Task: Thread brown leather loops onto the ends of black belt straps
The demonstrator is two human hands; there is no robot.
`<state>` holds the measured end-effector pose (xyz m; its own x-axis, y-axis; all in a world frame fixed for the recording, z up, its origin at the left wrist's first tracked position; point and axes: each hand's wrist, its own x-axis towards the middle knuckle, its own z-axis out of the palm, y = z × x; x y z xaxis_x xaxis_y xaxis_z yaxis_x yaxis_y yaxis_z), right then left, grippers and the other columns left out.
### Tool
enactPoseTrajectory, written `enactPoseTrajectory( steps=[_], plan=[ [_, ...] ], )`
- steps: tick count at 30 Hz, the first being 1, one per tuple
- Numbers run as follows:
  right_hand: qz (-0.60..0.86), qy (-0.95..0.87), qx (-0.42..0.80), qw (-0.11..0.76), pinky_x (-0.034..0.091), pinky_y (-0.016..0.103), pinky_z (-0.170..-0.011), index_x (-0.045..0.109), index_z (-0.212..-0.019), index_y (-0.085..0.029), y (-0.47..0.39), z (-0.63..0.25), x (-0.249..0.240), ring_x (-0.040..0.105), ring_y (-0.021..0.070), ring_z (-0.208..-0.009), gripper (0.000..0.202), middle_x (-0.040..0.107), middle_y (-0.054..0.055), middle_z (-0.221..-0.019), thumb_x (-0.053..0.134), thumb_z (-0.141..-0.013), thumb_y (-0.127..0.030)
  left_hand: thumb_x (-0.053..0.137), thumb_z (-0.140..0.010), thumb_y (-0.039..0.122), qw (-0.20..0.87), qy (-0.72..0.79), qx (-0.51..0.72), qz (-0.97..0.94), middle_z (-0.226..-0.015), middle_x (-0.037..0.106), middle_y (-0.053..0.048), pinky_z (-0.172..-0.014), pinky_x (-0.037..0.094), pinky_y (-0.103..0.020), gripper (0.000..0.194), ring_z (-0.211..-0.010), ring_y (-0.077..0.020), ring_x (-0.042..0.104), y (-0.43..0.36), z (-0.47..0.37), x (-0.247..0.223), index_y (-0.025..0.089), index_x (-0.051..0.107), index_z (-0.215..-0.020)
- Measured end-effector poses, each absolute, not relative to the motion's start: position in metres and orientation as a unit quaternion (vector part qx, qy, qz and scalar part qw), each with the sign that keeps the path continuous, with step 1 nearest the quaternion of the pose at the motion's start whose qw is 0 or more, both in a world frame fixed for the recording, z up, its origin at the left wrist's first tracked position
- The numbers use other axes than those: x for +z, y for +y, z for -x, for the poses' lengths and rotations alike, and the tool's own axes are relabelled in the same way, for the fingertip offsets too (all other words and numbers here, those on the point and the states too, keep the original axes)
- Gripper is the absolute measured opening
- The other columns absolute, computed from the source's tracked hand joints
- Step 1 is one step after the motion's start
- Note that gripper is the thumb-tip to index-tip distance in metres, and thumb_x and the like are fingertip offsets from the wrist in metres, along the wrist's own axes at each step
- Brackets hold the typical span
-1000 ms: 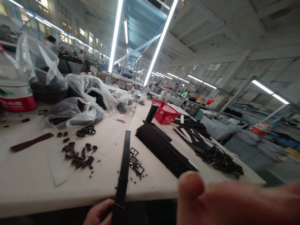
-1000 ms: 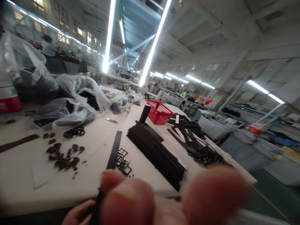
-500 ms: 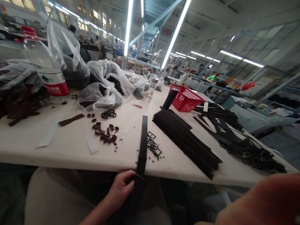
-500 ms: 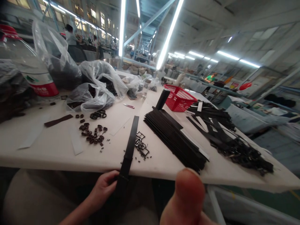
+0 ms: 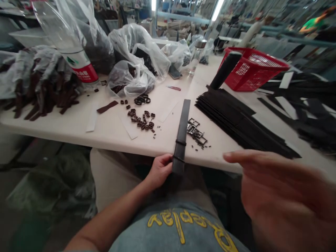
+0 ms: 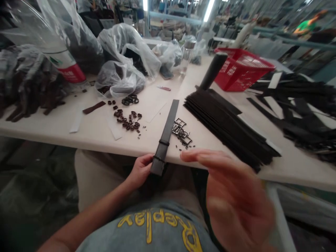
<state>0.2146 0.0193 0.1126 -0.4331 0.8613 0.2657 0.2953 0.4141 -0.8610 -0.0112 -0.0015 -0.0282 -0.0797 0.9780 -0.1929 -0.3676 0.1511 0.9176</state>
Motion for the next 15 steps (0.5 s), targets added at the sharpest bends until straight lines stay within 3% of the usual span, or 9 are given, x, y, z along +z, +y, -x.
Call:
enactPoseTrajectory(
  steps=[2,4,7,10,15],
  plan=[
    [0.408,-0.741,0.397,0.355,0.055,0.041,-0.093,0.064,-0.113,-0.031,0.021,-0.197,0.088,0.069,0.0248,-0.103,0.020,0.070,0.006,-0.113,0.053,-0.099,-0.038,0.079,-0.070,0.050,0.596,0.470,0.571,-0.313,-0.066,0.065,0.000,-0.060,0.044,-0.022,0.039,-0.063,-0.0114,0.055,-0.002,0.012,-0.024,0.012,0.068,-0.074],
    [0.430,-0.751,0.422,0.272,0.058,0.036,-0.083,0.067,-0.109,-0.025,0.022,-0.182,0.060,0.071,0.0225,-0.091,0.017,0.073,0.006,-0.102,0.058,-0.096,-0.033,0.079,-0.069,0.051,0.598,0.465,0.576,-0.307,-0.067,0.065,0.000,-0.061,0.045,-0.022,0.040,-0.064,-0.0121,0.056,-0.004,0.011,-0.019,0.013,0.069,-0.075],
    [0.408,-0.754,0.473,0.204,0.057,0.039,-0.088,0.064,-0.123,-0.020,0.027,-0.170,0.028,0.069,0.0250,-0.099,0.034,0.072,0.008,-0.114,0.063,-0.093,-0.036,0.081,-0.068,0.052,0.605,0.447,0.585,-0.304,-0.067,0.066,0.000,-0.064,0.046,-0.023,0.041,-0.065,-0.0118,0.056,-0.006,0.004,-0.013,0.013,0.071,-0.076],
    [0.368,-0.702,0.550,0.263,0.055,0.037,-0.091,0.066,-0.125,-0.020,0.033,-0.162,0.010,0.067,0.0263,-0.103,0.043,0.071,0.007,-0.119,0.068,-0.089,-0.043,0.084,-0.066,0.049,0.604,0.439,0.592,-0.304,-0.067,0.065,0.000,-0.064,0.046,-0.022,0.038,-0.064,-0.0106,0.054,-0.008,-0.002,-0.011,0.013,0.072,-0.073],
    [0.355,-0.560,0.669,0.335,0.055,0.031,-0.084,0.075,-0.109,-0.023,0.036,-0.143,-0.001,0.067,0.0238,-0.096,0.043,0.075,0.003,-0.105,0.078,-0.078,-0.054,0.084,-0.068,0.044,0.599,0.436,0.605,-0.291,-0.068,0.064,0.001,-0.064,0.046,-0.022,0.034,-0.064,-0.0099,0.054,-0.010,-0.008,-0.015,0.014,0.072,-0.072]
  ],
)
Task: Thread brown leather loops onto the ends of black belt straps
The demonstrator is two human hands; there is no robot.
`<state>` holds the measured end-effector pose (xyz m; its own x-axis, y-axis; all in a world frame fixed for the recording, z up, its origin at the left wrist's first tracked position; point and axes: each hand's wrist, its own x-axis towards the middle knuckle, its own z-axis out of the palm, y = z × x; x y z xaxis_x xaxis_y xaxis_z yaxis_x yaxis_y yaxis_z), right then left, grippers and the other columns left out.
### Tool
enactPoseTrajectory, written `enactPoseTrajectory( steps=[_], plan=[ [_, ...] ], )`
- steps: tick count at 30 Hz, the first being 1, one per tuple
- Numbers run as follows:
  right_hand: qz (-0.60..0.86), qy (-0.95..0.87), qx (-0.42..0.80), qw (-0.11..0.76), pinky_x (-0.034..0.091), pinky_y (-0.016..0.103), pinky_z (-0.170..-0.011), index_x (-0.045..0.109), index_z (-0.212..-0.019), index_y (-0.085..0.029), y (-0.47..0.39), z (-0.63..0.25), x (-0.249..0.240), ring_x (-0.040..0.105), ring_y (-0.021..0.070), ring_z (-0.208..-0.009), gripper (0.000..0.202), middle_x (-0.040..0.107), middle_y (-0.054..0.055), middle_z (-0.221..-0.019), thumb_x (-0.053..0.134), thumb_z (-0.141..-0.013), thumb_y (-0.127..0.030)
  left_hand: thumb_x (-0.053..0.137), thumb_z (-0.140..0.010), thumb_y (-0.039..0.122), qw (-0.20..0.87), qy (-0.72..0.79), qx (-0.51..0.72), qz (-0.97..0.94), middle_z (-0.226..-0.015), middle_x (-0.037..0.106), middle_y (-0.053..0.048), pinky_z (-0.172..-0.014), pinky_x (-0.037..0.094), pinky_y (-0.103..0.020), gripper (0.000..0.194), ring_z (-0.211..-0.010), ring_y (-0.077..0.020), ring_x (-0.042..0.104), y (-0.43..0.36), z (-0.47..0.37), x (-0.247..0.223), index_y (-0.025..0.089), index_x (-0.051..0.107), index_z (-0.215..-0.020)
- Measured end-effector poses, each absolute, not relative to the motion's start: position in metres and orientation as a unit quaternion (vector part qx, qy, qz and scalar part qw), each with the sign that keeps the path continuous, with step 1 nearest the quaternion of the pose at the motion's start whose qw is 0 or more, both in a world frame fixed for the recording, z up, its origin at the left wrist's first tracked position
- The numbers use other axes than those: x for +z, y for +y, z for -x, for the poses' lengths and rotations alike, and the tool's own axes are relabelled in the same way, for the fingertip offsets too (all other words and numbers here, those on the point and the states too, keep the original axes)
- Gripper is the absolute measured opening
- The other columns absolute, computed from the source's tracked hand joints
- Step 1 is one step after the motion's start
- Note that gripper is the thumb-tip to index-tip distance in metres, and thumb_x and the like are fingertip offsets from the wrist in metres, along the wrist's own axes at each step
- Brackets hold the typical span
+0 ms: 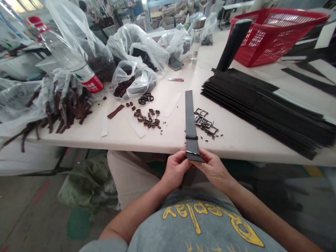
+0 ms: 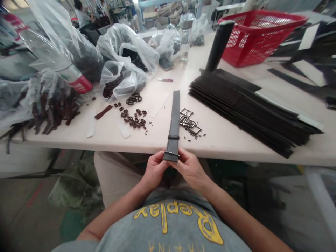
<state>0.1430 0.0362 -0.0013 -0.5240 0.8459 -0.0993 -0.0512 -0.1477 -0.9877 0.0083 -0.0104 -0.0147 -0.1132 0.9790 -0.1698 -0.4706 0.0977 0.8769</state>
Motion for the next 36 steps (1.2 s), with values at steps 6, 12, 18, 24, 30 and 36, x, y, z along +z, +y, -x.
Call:
enactPoseTrajectory(
  steps=[6,12,18,24,30,36],
  plan=[
    [0.389,-0.436,0.717,0.381,0.052,0.026,-0.068,0.078,-0.097,-0.023,0.035,-0.128,-0.002,0.065,0.0178,-0.079,0.043,0.077,0.005,-0.095,0.078,-0.075,-0.060,0.086,-0.067,0.047,0.609,0.427,0.620,-0.251,-0.065,0.063,0.001,-0.067,0.048,-0.024,0.038,-0.061,-0.0087,0.054,-0.005,-0.018,-0.013,0.013,0.071,-0.073],
    [0.394,-0.377,0.734,0.405,0.053,0.023,-0.064,0.079,-0.092,-0.024,0.044,-0.121,0.009,0.068,0.0179,-0.079,0.042,0.077,0.007,-0.098,0.083,-0.068,-0.057,0.086,-0.065,0.050,0.606,0.424,0.632,-0.232,-0.066,0.063,0.001,-0.071,0.049,-0.025,0.041,-0.062,-0.0087,0.055,0.006,-0.023,-0.013,0.013,0.070,-0.072],
    [0.422,-0.406,0.708,0.395,0.049,0.019,-0.051,0.079,-0.088,-0.022,0.057,-0.118,0.017,0.067,0.0169,-0.070,0.042,0.077,0.007,-0.087,0.087,-0.063,-0.055,0.088,-0.060,0.052,0.611,0.420,0.640,-0.204,-0.068,0.066,-0.001,-0.071,0.052,-0.028,0.046,-0.062,-0.0112,0.059,0.013,-0.024,-0.007,0.013,0.071,-0.076],
    [0.450,-0.444,0.665,0.397,0.057,0.022,-0.056,0.080,-0.084,-0.020,0.092,-0.118,0.019,0.069,0.0184,-0.066,0.050,0.077,0.007,-0.079,0.088,-0.054,-0.059,0.083,-0.066,0.052,0.610,0.452,0.543,-0.359,-0.083,0.074,-0.006,-0.070,0.053,-0.028,0.050,-0.069,-0.0146,0.066,0.026,0.014,0.003,0.013,0.075,-0.096],
    [0.446,-0.458,0.648,0.415,0.060,0.021,-0.067,0.078,-0.082,-0.018,0.108,-0.115,0.011,0.072,0.0177,-0.067,0.055,0.078,0.007,-0.080,0.088,-0.052,-0.063,0.060,-0.090,0.030,0.236,0.688,0.408,-0.553,-0.082,0.077,-0.006,-0.066,0.055,-0.025,0.025,-0.068,-0.0143,0.069,0.075,0.113,0.019,0.015,0.075,-0.101],
    [0.430,-0.486,0.640,0.412,0.063,0.026,-0.062,0.075,-0.083,-0.017,0.104,-0.115,0.006,0.073,0.0197,-0.066,0.060,0.077,0.007,-0.081,0.085,-0.055,-0.068,0.065,-0.081,0.009,0.075,0.751,0.331,-0.567,-0.112,0.073,-0.010,-0.102,0.046,-0.036,0.024,-0.103,-0.0216,0.066,0.149,0.192,0.037,0.017,0.076,-0.101]
  ],
)
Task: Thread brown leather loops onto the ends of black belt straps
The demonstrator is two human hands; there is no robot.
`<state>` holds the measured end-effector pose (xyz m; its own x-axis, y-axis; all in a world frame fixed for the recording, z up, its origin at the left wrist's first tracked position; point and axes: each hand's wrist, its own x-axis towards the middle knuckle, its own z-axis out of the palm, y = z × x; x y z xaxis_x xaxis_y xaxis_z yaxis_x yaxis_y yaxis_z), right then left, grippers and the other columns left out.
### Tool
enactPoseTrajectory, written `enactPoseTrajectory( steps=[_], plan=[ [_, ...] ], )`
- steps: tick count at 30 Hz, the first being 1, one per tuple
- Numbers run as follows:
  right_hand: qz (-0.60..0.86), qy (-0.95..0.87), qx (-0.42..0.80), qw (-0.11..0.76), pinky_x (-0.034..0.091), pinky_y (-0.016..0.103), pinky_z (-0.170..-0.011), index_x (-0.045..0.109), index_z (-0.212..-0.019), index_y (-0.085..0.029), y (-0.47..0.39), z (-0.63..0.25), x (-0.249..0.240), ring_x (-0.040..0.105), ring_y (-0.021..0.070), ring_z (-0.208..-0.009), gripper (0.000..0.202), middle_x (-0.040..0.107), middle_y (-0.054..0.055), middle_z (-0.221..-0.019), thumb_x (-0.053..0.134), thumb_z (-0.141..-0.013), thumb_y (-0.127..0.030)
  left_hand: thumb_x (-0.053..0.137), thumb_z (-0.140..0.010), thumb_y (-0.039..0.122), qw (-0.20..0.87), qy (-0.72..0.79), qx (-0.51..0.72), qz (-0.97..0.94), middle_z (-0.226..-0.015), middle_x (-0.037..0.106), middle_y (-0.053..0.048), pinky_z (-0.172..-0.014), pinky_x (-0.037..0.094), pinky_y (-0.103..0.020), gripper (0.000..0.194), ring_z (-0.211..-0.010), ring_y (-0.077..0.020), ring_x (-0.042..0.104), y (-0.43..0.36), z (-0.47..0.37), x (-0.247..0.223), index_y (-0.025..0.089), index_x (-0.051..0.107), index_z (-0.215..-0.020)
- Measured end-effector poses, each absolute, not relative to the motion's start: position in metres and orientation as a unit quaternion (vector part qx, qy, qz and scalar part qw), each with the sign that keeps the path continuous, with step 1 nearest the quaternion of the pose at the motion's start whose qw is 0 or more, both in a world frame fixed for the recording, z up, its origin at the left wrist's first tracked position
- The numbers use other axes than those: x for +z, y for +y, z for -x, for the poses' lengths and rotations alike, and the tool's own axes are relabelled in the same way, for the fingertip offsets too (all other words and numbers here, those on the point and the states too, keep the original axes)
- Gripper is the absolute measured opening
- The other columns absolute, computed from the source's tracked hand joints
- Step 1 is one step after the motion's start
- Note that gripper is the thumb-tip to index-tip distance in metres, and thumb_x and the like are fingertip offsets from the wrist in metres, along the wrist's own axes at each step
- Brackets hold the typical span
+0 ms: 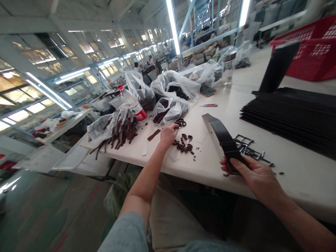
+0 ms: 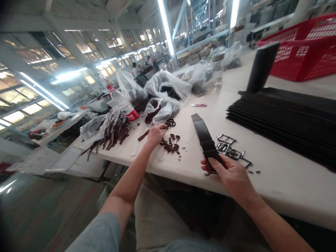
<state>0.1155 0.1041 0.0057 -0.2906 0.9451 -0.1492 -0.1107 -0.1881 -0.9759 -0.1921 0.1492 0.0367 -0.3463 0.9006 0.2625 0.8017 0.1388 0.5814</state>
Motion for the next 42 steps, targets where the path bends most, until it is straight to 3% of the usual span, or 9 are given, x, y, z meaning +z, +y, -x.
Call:
enactPoseTrajectory(
  steps=[3,10,13,16,20,23,31,36,42],
  plan=[
    [0.418,-0.510,0.629,0.412,0.065,0.030,-0.063,0.074,-0.086,-0.018,0.105,-0.116,0.001,0.073,0.0209,-0.066,0.060,0.076,0.007,-0.082,0.082,-0.059,-0.070,0.065,-0.079,0.004,0.056,0.765,0.290,-0.572,-0.111,0.072,-0.012,-0.105,0.043,-0.036,0.026,-0.108,-0.0235,0.064,0.172,0.205,0.033,0.016,0.078,-0.097],
    [0.406,-0.557,0.598,0.409,0.066,0.037,-0.066,0.075,-0.089,-0.020,0.109,-0.121,-0.013,0.074,0.0259,-0.067,0.055,0.077,0.009,-0.086,0.076,-0.068,-0.071,0.063,-0.080,0.002,0.035,0.763,0.286,-0.579,-0.092,0.075,-0.011,-0.091,0.049,-0.035,0.021,-0.087,-0.0213,0.067,0.180,0.209,0.031,0.016,0.080,-0.084],
    [0.399,-0.576,0.591,0.400,0.065,0.038,-0.065,0.076,-0.094,-0.021,0.112,-0.123,-0.019,0.073,0.0263,-0.066,0.053,0.077,0.009,-0.087,0.074,-0.072,-0.069,0.062,-0.083,0.005,0.043,0.726,0.323,-0.606,-0.090,0.076,-0.009,-0.086,0.052,-0.032,0.022,-0.083,-0.0186,0.068,0.166,0.195,0.038,0.016,0.080,-0.092],
    [0.403,-0.596,0.568,0.399,0.062,0.033,-0.058,0.076,-0.088,-0.020,0.110,-0.121,-0.016,0.070,0.0222,-0.060,0.053,0.077,0.009,-0.079,0.072,-0.073,-0.070,0.058,-0.089,0.014,0.081,0.674,0.354,-0.644,-0.086,0.076,-0.007,-0.078,0.054,-0.028,0.025,-0.077,-0.0157,0.067,0.138,0.162,0.039,0.018,0.078,-0.103],
    [0.389,-0.597,0.582,0.392,0.058,0.028,-0.053,0.072,-0.086,-0.018,0.102,-0.116,-0.004,0.067,0.0179,-0.055,0.052,0.074,0.007,-0.072,0.070,-0.076,-0.069,0.053,-0.095,0.024,0.180,0.561,0.416,-0.693,-0.082,0.073,-0.005,-0.072,0.052,-0.025,0.027,-0.074,-0.0143,0.065,0.095,0.106,0.037,0.022,0.079,-0.103],
    [0.382,-0.603,0.584,0.387,0.057,0.028,-0.052,0.070,-0.085,-0.017,0.098,-0.114,0.003,0.066,0.0175,-0.052,0.048,0.072,0.005,-0.067,0.070,-0.077,-0.065,0.054,-0.094,0.023,0.218,0.512,0.437,-0.707,-0.080,0.070,-0.004,-0.071,0.049,-0.024,0.027,-0.072,-0.0133,0.062,0.076,0.077,0.039,0.023,0.079,-0.102],
    [0.354,-0.646,0.547,0.398,0.053,0.027,-0.052,0.067,-0.075,-0.019,0.094,-0.116,0.005,0.065,0.0158,-0.049,0.033,0.070,0.002,-0.064,0.066,-0.083,-0.051,0.062,-0.089,0.021,0.251,0.511,0.479,-0.668,-0.091,0.070,-0.004,-0.078,0.051,-0.025,0.020,-0.082,-0.0139,0.064,0.075,0.061,0.035,0.024,0.079,-0.097],
    [0.361,-0.695,0.499,0.371,0.051,0.026,-0.055,0.066,-0.072,-0.020,0.094,-0.114,-0.001,0.064,0.0153,-0.050,0.031,0.069,0.001,-0.062,0.062,-0.086,-0.047,0.071,-0.080,0.023,0.350,0.531,0.500,-0.588,-0.077,0.070,0.000,-0.067,0.051,-0.022,0.013,-0.068,-0.0107,0.061,0.079,0.066,0.022,0.019,0.075,-0.091],
    [0.384,-0.702,0.476,0.365,0.049,0.027,-0.055,0.065,-0.071,-0.020,0.093,-0.110,-0.002,0.064,0.0162,-0.050,0.031,0.068,0.000,-0.059,0.060,-0.088,-0.047,0.073,-0.075,0.026,0.401,0.529,0.514,-0.543,-0.074,0.072,-0.001,-0.066,0.050,-0.023,0.011,-0.065,-0.0107,0.061,0.081,0.064,0.028,0.017,0.077,-0.082]
  ],
)
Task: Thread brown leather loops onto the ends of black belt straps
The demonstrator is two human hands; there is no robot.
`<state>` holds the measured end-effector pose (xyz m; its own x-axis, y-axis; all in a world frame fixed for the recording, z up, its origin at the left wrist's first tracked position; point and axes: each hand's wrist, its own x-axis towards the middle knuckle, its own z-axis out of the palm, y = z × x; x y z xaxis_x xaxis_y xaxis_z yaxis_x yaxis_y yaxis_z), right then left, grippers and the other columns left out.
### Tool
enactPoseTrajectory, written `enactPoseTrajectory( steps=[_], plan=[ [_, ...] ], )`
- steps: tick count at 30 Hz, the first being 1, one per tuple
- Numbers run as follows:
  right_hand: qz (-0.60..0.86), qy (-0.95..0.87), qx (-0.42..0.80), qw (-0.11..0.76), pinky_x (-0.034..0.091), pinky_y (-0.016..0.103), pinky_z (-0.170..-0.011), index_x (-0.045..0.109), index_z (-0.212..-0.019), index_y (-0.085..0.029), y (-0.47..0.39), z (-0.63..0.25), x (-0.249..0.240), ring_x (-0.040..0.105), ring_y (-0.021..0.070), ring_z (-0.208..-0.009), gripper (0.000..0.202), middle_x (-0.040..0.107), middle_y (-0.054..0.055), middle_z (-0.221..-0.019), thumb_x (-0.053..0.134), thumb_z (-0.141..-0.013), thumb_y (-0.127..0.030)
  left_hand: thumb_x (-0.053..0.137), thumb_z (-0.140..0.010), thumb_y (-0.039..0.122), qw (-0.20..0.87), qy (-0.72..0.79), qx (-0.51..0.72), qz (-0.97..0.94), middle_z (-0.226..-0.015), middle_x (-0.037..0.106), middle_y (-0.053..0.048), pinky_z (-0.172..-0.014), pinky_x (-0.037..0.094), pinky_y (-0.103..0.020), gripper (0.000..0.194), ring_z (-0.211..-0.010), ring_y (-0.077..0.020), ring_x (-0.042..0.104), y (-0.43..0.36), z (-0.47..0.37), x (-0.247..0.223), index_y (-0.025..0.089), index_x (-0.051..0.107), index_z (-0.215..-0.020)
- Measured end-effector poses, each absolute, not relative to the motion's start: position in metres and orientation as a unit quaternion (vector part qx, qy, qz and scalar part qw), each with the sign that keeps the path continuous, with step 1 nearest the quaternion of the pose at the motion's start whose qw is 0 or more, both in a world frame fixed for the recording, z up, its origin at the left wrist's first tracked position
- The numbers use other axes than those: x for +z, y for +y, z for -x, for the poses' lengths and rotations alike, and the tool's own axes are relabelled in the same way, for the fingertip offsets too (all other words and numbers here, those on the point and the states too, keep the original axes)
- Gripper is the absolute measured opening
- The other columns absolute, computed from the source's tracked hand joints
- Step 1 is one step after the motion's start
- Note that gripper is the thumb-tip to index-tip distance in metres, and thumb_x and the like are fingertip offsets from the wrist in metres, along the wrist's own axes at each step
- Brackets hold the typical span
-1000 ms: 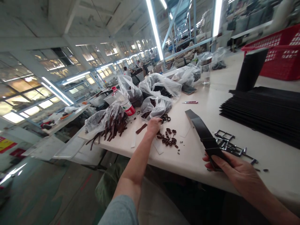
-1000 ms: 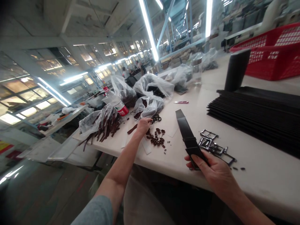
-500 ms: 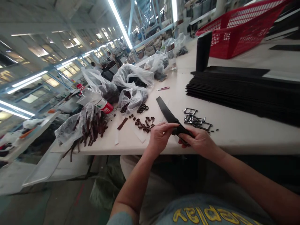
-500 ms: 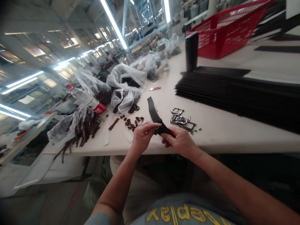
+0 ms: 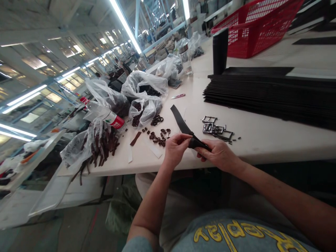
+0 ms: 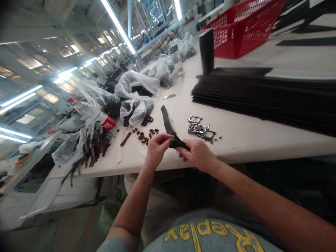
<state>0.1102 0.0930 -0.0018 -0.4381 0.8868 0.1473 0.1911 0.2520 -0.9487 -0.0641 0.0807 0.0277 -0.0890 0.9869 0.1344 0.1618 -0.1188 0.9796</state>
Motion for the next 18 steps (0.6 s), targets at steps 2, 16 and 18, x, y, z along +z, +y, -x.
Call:
enactPoseTrajectory(
  steps=[2,16,18],
  plan=[
    [0.390,-0.702,0.472,0.364,0.049,0.027,-0.055,0.065,-0.073,-0.020,0.093,-0.109,-0.002,0.065,0.0164,-0.050,0.031,0.069,0.000,-0.060,0.059,-0.088,-0.047,0.071,-0.079,0.028,0.403,0.529,0.510,-0.546,-0.073,0.072,-0.001,-0.066,0.049,-0.023,0.014,-0.065,-0.0105,0.060,0.077,0.064,0.032,0.017,0.078,-0.083],
    [0.381,-0.692,0.483,0.377,0.051,0.026,-0.053,0.063,-0.074,-0.021,0.091,-0.108,-0.003,0.065,0.0159,-0.051,0.032,0.070,0.001,-0.065,0.059,-0.088,-0.049,0.090,-0.057,0.032,0.497,0.488,0.572,-0.433,-0.077,0.074,-0.001,-0.074,0.053,-0.027,0.030,-0.072,-0.0128,0.065,0.072,0.052,0.020,0.018,0.076,-0.078],
    [0.364,-0.685,0.503,0.380,0.052,0.026,-0.054,0.064,-0.075,-0.020,0.093,-0.110,-0.002,0.066,0.0158,-0.053,0.029,0.070,0.001,-0.066,0.060,-0.088,-0.047,0.090,-0.057,0.030,0.507,0.485,0.559,-0.443,-0.078,0.074,-0.001,-0.074,0.052,-0.027,0.028,-0.071,-0.0122,0.065,0.071,0.051,0.022,0.017,0.076,-0.078]
  ],
)
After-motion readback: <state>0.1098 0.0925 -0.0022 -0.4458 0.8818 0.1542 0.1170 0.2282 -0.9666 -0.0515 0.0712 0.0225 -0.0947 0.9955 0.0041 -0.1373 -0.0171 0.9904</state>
